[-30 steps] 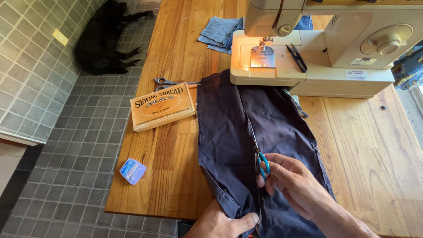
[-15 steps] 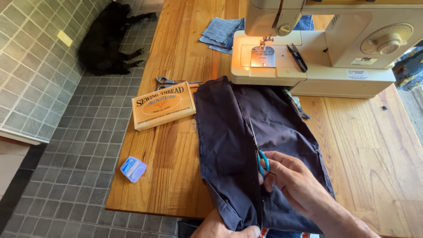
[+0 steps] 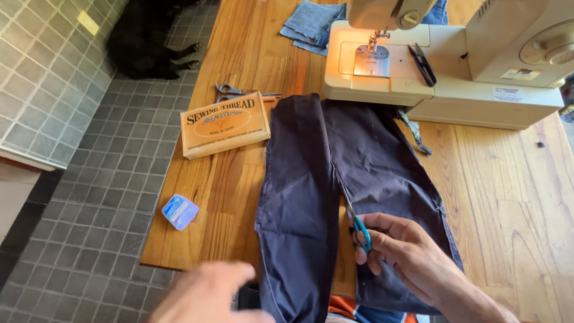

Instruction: The person uses a seam ripper to remove stitches from a dark piece of fabric on a wooden table. They then use scissors to cut the fabric along the seam line, separating it into two pieces. A black cat is visible resting on the floor in the background.

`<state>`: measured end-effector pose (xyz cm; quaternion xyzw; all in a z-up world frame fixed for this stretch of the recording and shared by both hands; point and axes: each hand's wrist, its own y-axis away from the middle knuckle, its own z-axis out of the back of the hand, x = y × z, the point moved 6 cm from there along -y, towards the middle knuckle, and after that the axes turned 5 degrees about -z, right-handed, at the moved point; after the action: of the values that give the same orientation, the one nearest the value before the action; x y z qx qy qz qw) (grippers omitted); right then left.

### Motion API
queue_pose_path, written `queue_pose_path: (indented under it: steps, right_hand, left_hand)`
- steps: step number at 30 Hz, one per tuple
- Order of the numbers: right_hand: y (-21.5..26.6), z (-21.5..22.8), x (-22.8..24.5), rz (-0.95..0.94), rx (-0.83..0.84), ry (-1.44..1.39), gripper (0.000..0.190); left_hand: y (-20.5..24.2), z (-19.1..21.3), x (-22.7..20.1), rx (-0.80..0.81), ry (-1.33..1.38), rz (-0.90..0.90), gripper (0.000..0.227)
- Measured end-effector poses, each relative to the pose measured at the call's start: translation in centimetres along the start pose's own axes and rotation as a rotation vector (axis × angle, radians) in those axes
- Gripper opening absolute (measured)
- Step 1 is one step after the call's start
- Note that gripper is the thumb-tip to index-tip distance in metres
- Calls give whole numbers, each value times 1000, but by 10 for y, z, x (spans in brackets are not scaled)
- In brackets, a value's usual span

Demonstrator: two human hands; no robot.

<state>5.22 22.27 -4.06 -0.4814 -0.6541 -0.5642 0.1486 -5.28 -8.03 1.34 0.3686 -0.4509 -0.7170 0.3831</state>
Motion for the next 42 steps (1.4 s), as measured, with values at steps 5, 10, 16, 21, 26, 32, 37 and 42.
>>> queue_pose_path:
  steps: [5,10,16,21,26,32,37,42]
  right_hand:
    - [5,-4,-8,-13,-68,4,42]
    - [0,-5,-12,58,-37,-66,44]
    - [4,-10,4,-12,-58,23,42]
    - [-9,-22,16,25,-20,103,34]
    - [-20,-24,21,-22,-13,102,36]
    - [-26,-22,25,-19,-22,228,37]
    - [-31,-25,24,14,3,166,40]
    - [-33,-26,22,27,-13,174,37]
  left_hand:
    - [48,78,-69,-1234,-76,-849,52]
    - [-83,114,-107,-1199,-331,-892,82]
    - [-130,100,-87,-1280,-411,-686,97]
    - [-135,94,-83,-1338,-388,-556,103]
    - [-130,93,-85,-1341,-390,-558,104]
    - [-127,94,-85,-1347,-337,-596,103]
    - [-126,94,-85,-1346,-316,-601,99]
    - [-128,94,-85,-1362,-292,-601,92]
